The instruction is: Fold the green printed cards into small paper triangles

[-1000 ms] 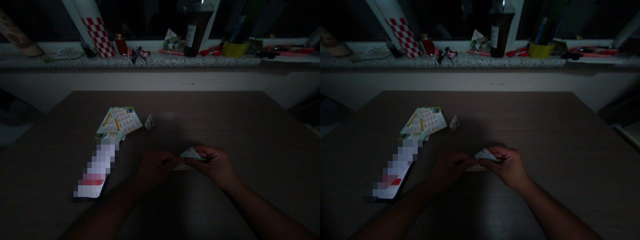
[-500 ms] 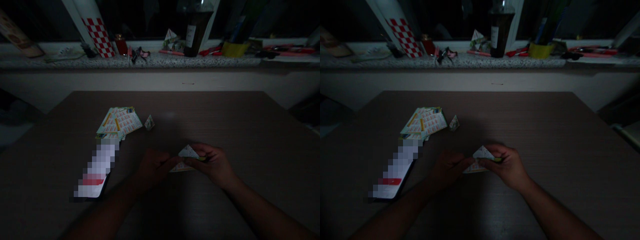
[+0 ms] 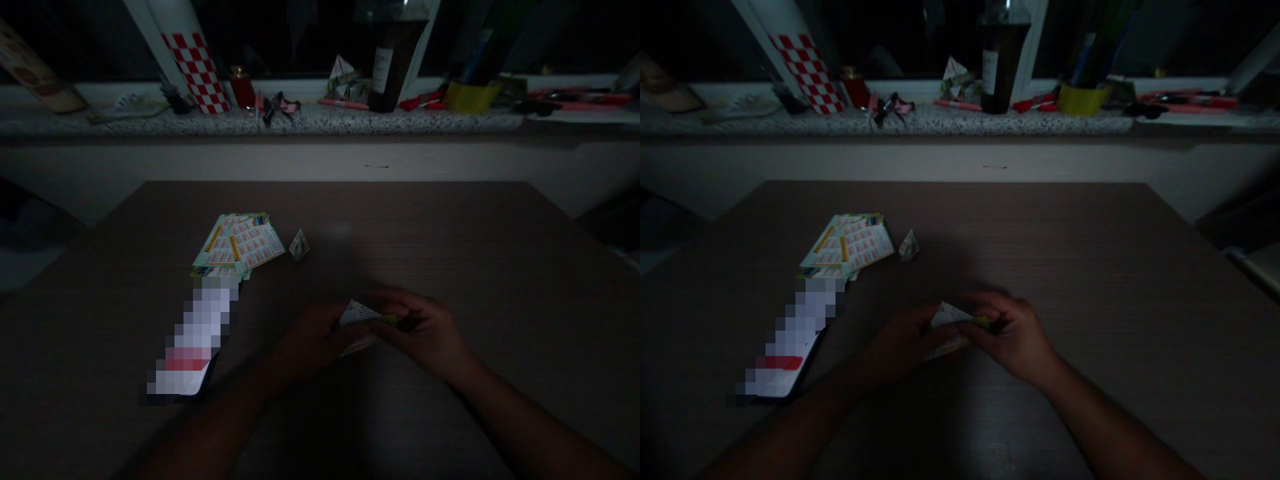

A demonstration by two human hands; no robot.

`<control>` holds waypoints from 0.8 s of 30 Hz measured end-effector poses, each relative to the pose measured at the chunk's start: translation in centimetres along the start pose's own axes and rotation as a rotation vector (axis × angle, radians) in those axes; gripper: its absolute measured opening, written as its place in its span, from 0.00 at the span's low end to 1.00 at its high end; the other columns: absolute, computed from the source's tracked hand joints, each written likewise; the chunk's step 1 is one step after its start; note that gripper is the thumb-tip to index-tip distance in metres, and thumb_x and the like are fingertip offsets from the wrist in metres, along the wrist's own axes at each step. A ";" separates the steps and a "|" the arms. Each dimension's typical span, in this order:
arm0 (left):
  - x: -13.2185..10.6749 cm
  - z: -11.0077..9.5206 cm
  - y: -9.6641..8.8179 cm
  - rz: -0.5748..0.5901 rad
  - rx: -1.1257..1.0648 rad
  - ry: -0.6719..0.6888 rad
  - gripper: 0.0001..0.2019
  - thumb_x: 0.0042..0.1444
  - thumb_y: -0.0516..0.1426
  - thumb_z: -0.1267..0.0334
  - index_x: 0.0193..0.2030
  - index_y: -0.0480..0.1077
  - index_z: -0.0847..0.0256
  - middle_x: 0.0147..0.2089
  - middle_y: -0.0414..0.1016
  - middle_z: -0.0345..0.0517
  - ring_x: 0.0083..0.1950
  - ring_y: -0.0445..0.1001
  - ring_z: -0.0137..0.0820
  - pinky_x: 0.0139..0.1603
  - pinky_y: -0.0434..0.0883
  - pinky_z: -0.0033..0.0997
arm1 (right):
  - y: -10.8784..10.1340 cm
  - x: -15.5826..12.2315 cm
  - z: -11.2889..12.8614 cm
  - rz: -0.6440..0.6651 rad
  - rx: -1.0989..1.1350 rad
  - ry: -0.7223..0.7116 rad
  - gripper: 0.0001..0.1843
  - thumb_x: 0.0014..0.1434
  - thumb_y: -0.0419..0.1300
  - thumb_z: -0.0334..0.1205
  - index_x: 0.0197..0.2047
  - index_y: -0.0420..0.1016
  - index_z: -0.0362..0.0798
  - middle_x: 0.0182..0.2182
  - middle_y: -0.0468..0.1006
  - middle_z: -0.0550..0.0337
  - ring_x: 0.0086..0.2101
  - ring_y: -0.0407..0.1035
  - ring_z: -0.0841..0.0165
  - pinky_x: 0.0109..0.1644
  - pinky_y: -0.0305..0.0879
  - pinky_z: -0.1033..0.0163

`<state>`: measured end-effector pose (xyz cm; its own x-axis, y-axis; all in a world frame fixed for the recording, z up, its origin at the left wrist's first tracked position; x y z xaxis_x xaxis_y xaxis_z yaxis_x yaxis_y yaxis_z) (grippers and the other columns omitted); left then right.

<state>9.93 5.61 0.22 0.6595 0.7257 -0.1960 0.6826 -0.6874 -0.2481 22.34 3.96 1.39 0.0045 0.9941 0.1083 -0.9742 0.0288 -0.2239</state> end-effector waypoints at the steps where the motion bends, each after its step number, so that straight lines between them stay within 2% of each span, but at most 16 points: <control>1: 0.0 0.3 0.2 0.012 -0.033 -0.020 0.14 0.60 0.55 0.53 0.39 0.74 0.62 0.35 0.77 0.40 0.35 0.73 0.29 0.36 0.66 0.24 | -0.1 0.0 0.3 -0.009 -0.042 -0.036 0.16 0.50 0.68 0.39 0.44 0.78 0.51 0.27 0.82 0.61 0.26 0.76 0.67 0.27 0.73 0.66; 4: 0.0 1.3 0.2 0.025 -0.119 -0.087 0.15 0.60 0.55 0.53 0.41 0.74 0.62 0.34 0.78 0.42 0.34 0.74 0.30 0.34 0.67 0.24 | -1.0 -0.2 1.9 -0.080 -0.153 -0.210 0.17 0.51 0.68 0.36 0.46 0.77 0.51 0.30 0.82 0.60 0.28 0.77 0.67 0.31 0.75 0.64; 7: -0.1 1.7 -0.3 0.006 -0.181 -0.109 0.16 0.59 0.55 0.51 0.42 0.74 0.62 0.34 0.78 0.43 0.34 0.75 0.30 0.33 0.68 0.25 | -1.7 -0.7 4.2 -0.142 -0.239 -0.422 0.15 0.52 0.67 0.33 0.45 0.77 0.51 0.36 0.81 0.56 0.33 0.77 0.66 0.35 0.76 0.62; 10: -0.2 1.4 -0.6 -0.013 -0.174 -0.086 0.16 0.59 0.56 0.51 0.42 0.74 0.62 0.33 0.79 0.43 0.33 0.74 0.30 0.31 0.67 0.24 | -1.7 -0.9 5.5 -0.135 -0.301 -0.526 0.10 0.54 0.66 0.32 0.42 0.79 0.49 0.41 0.79 0.52 0.38 0.76 0.64 0.38 0.75 0.61; 15: -0.3 0.6 -0.6 -0.013 -0.173 -0.037 0.15 0.60 0.55 0.52 0.41 0.75 0.62 0.32 0.79 0.42 0.32 0.75 0.29 0.30 0.67 0.23 | -1.1 -0.8 5.3 -0.079 -0.294 -0.508 0.09 0.56 0.65 0.31 0.41 0.80 0.47 0.41 0.79 0.51 0.40 0.76 0.64 0.41 0.75 0.61; 22: -0.3 0.4 -0.6 -0.002 -0.118 -0.006 0.15 0.61 0.54 0.53 0.37 0.75 0.64 0.30 0.78 0.42 0.30 0.73 0.27 0.28 0.66 0.21 | -0.5 -0.2 4.0 -0.021 -0.197 -0.348 0.03 0.57 0.63 0.33 0.34 0.79 0.47 0.28 0.81 0.59 0.28 0.75 0.70 0.31 0.70 0.68; 24: -0.3 0.3 -0.5 0.003 -0.110 -0.002 0.15 0.60 0.55 0.53 0.36 0.74 0.64 0.31 0.78 0.42 0.30 0.73 0.27 0.29 0.66 0.21 | -0.3 0.0 3.7 0.012 -0.198 -0.297 0.05 0.58 0.61 0.35 0.31 0.78 0.46 0.24 0.79 0.61 0.24 0.72 0.72 0.28 0.67 0.69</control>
<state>9.29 5.76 0.13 0.6608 0.7238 -0.1985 0.7114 -0.6883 -0.1419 21.79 3.52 4.98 -0.1010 0.9215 0.3750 -0.9109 0.0659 -0.4073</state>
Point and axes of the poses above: each hand's wrist, its own x-axis towards the middle knuckle, its own y-axis out of the palm, z = x × y, the point moved 10 cm from there along x, towards the middle knuckle
